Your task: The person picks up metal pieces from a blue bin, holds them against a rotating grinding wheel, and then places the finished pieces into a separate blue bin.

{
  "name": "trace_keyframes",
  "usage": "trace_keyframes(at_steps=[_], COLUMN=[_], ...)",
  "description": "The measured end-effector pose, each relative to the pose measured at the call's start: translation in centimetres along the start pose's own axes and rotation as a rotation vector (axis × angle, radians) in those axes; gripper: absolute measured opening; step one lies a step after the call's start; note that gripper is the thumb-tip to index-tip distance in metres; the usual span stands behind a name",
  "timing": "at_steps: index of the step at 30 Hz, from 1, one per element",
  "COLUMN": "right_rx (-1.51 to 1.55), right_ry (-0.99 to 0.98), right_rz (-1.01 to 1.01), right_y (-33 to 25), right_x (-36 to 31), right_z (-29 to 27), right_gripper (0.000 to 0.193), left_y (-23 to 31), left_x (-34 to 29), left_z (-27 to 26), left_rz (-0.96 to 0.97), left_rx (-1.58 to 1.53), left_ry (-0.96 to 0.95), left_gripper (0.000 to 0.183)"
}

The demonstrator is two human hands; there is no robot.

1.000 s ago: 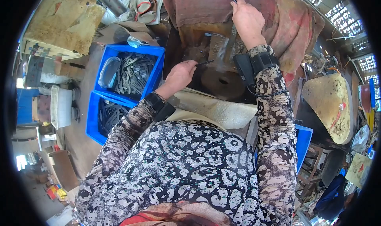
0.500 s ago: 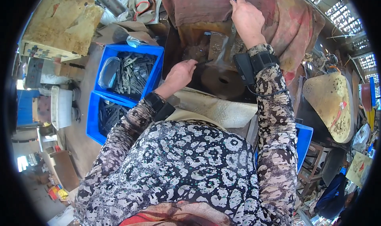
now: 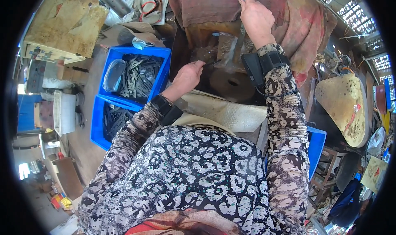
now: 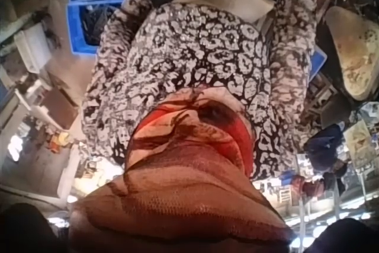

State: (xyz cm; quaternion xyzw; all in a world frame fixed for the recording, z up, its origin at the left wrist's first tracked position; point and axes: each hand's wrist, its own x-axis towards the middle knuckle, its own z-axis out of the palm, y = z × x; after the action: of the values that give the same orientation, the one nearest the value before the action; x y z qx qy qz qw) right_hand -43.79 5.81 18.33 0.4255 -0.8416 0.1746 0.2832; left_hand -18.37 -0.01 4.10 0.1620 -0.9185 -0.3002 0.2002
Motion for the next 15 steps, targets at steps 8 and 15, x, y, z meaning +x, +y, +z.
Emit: trace_keyframes(at_steps=[8,15], right_rx=[-0.03,-0.072], right_ry=[-0.023,-0.052], right_rz=[0.007,0.013], right_y=[0.73,0.63], right_x=[0.26,0.55], right_z=[0.44,0.45], right_gripper=[0.035,0.035], left_y=[0.16,-0.08], left_x=[0.4,0.47], left_z=[0.33,0.44], left_rz=[-0.009,0.002], left_rx=[-0.022,-0.067], left_ry=[0.024,0.082], left_gripper=[0.021,0.039])
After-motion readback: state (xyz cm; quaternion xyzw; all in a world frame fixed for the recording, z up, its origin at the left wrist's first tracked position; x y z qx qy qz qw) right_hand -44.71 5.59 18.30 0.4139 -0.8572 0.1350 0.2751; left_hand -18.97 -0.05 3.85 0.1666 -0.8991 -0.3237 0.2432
